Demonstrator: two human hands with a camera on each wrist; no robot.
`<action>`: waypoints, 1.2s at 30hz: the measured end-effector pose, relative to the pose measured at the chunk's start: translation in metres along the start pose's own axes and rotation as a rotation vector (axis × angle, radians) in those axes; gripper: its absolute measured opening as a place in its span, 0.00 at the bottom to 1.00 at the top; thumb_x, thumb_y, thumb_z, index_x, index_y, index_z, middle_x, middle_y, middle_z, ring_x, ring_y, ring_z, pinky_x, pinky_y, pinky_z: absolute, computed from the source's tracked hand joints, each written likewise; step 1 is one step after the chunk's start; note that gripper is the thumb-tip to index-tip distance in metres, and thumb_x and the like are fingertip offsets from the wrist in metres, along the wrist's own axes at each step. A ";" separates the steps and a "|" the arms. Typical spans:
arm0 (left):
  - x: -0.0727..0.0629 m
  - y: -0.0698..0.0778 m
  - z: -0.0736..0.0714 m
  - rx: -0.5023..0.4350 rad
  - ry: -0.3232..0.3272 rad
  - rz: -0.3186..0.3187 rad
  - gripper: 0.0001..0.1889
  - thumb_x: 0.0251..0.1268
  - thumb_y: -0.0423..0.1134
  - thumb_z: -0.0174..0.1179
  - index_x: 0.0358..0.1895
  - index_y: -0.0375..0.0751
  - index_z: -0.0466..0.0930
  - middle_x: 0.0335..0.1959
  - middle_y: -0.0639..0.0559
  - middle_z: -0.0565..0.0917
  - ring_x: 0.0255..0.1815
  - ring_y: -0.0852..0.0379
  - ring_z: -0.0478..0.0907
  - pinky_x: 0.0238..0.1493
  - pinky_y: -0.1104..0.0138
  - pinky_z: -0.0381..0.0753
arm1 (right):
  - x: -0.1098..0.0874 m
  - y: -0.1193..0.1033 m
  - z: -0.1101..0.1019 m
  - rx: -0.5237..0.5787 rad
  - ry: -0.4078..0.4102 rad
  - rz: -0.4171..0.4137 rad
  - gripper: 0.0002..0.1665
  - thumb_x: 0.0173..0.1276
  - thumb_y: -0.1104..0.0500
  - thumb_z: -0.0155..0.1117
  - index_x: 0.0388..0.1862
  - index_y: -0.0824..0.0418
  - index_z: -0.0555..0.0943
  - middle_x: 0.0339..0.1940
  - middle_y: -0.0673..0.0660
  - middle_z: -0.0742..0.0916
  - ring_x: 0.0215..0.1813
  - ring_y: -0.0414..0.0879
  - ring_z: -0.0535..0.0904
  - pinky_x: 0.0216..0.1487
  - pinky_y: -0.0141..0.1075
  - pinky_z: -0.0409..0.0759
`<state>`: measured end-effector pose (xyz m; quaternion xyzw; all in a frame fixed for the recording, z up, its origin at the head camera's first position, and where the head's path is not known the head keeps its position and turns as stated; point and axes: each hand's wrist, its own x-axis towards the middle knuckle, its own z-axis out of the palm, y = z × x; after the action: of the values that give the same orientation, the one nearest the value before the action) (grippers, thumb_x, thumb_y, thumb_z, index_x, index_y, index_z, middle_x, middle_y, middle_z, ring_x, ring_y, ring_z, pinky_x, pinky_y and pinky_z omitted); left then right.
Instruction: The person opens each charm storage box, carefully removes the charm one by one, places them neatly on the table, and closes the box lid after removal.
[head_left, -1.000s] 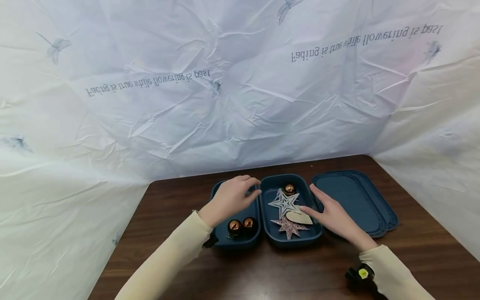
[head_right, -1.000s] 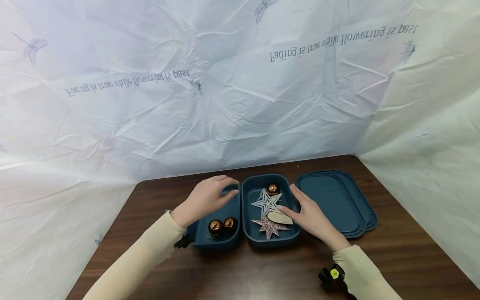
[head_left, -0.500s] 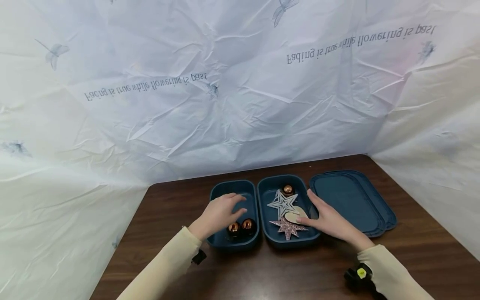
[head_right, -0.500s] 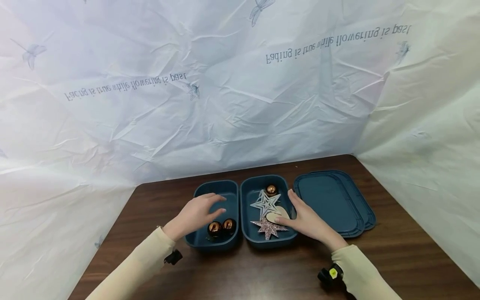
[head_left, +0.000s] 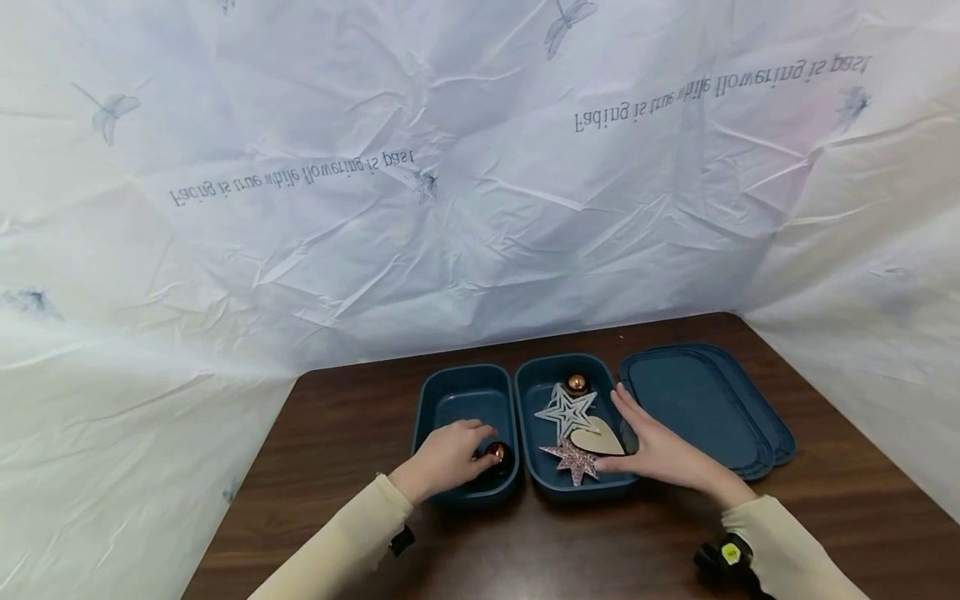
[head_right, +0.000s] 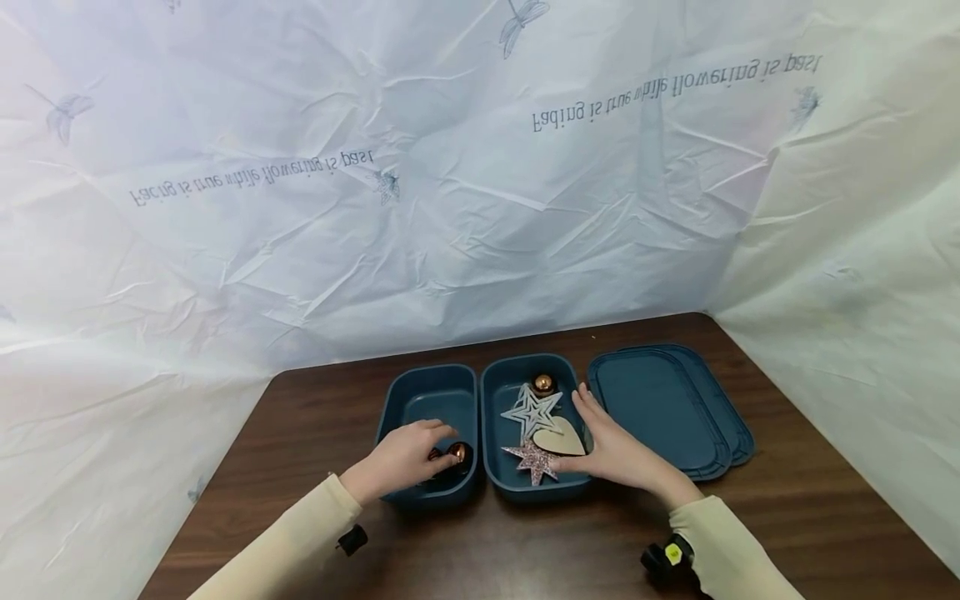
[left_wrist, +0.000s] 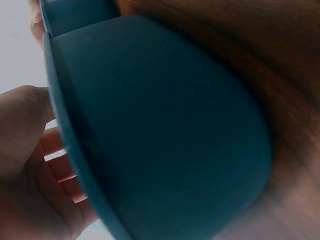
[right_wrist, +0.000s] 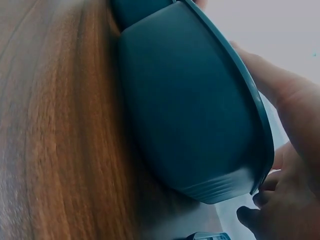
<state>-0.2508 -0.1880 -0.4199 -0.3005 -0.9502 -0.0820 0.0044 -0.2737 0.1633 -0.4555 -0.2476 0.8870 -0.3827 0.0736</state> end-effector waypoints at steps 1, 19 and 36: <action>0.000 0.000 0.001 0.001 -0.001 0.001 0.18 0.70 0.48 0.66 0.56 0.42 0.84 0.45 0.51 0.84 0.36 0.64 0.79 0.35 0.71 0.82 | 0.000 0.000 0.000 -0.001 -0.004 -0.001 0.70 0.61 0.40 0.75 0.82 0.68 0.41 0.83 0.68 0.42 0.78 0.74 0.45 0.63 0.69 0.65; -0.005 -0.005 0.012 0.021 -0.025 -0.005 0.20 0.68 0.47 0.68 0.58 0.44 0.81 0.47 0.53 0.84 0.41 0.62 0.80 0.43 0.68 0.83 | 0.008 -0.004 0.019 0.062 -0.008 -0.010 0.73 0.61 0.40 0.76 0.83 0.64 0.35 0.82 0.62 0.33 0.78 0.74 0.42 0.62 0.69 0.66; -0.004 -0.008 0.014 0.003 -0.034 -0.022 0.21 0.69 0.49 0.66 0.60 0.46 0.80 0.48 0.53 0.84 0.40 0.64 0.79 0.44 0.68 0.83 | 0.001 0.007 -0.001 0.087 -0.156 -0.088 0.73 0.60 0.50 0.78 0.82 0.66 0.34 0.82 0.65 0.33 0.78 0.75 0.37 0.64 0.72 0.61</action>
<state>-0.2516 -0.1947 -0.4349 -0.2913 -0.9536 -0.0755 -0.0123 -0.2774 0.1669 -0.4598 -0.3120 0.8495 -0.4030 0.1365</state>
